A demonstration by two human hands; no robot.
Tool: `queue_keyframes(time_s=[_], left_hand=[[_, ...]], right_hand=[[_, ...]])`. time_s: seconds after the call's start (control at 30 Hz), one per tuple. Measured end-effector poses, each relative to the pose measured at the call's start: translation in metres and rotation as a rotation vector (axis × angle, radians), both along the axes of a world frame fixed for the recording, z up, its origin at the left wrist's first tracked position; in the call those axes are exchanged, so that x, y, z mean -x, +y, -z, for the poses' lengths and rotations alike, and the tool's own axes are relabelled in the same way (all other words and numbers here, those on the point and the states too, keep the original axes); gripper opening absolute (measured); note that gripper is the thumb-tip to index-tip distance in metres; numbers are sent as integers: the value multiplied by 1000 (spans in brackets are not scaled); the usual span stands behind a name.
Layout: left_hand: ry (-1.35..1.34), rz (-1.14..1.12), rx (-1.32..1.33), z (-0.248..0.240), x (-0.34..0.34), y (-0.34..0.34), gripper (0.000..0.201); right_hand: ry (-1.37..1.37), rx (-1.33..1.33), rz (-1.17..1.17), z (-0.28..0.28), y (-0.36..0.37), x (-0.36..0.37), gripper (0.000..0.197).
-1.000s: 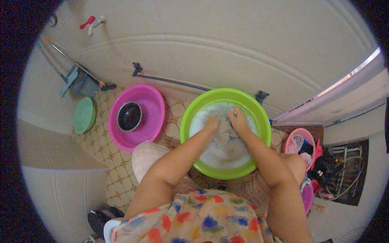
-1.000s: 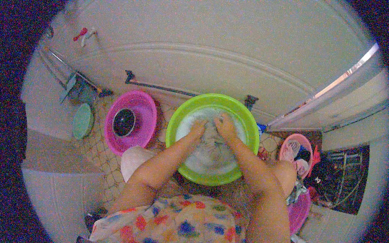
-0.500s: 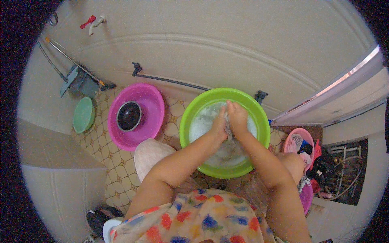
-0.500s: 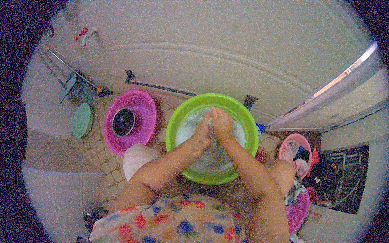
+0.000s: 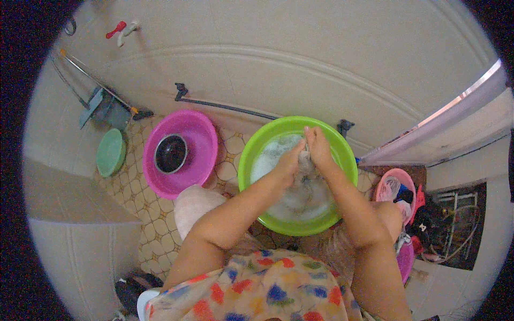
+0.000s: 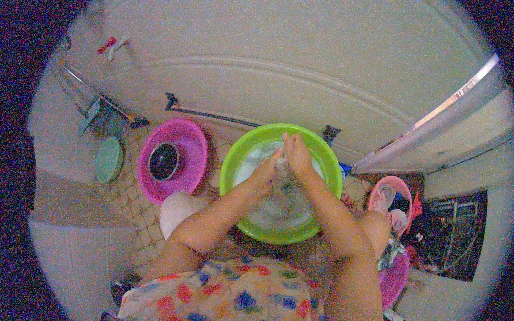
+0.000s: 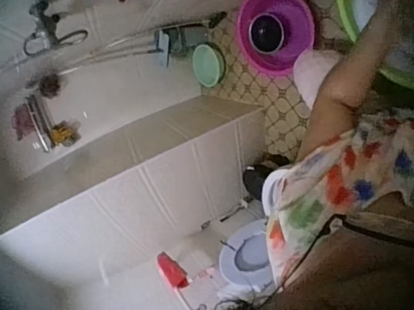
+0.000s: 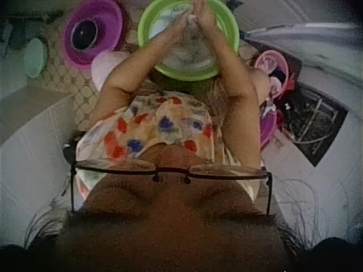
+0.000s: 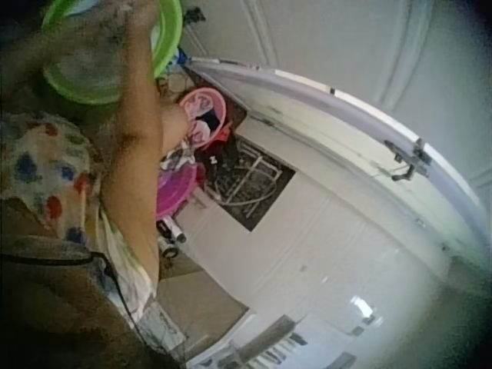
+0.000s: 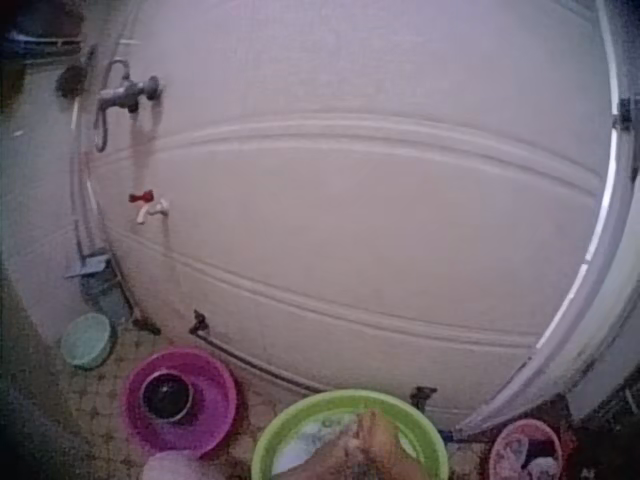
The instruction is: The person washes clothing items in a basin of soapy water by hand, scrubbing and wringing the fabric.
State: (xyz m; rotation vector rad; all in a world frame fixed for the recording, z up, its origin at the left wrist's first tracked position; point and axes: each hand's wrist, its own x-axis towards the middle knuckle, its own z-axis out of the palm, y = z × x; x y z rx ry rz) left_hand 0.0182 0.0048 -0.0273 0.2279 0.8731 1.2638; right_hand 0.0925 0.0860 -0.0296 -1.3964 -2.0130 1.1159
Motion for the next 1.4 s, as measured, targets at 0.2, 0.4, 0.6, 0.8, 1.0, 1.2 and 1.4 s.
queue_keyframes(time_s=[0.2, 0.4, 0.6, 0.8, 1.0, 1.2, 1.4], left_hand=[[837, 137, -207, 2, 22, -12, 39], [739, 276, -114, -36, 36, -19, 33], [387, -2, -200, -15, 42, -21, 36], [239, -166, -218, -22, 41, -31, 34], [732, 157, -42, 29, 62, -41, 44], [1034, 25, -153, 35, 36, -54, 78], [1200, 198, -303, -35, 3, -57, 74]], right_hand=[[429, 361, -56, -14, 5, -17, 29], [479, 570, -313, -43, -4, -36, 33], [324, 546, -646, -2, 1, -42, 40], [347, 622, -656, 25, 1, -46, 33], [720, 568, -287, -4, 6, -59, 23], [641, 767, -608, -21, 7, -78, 21], [627, 692, -679, -28, -4, -73, 22]])
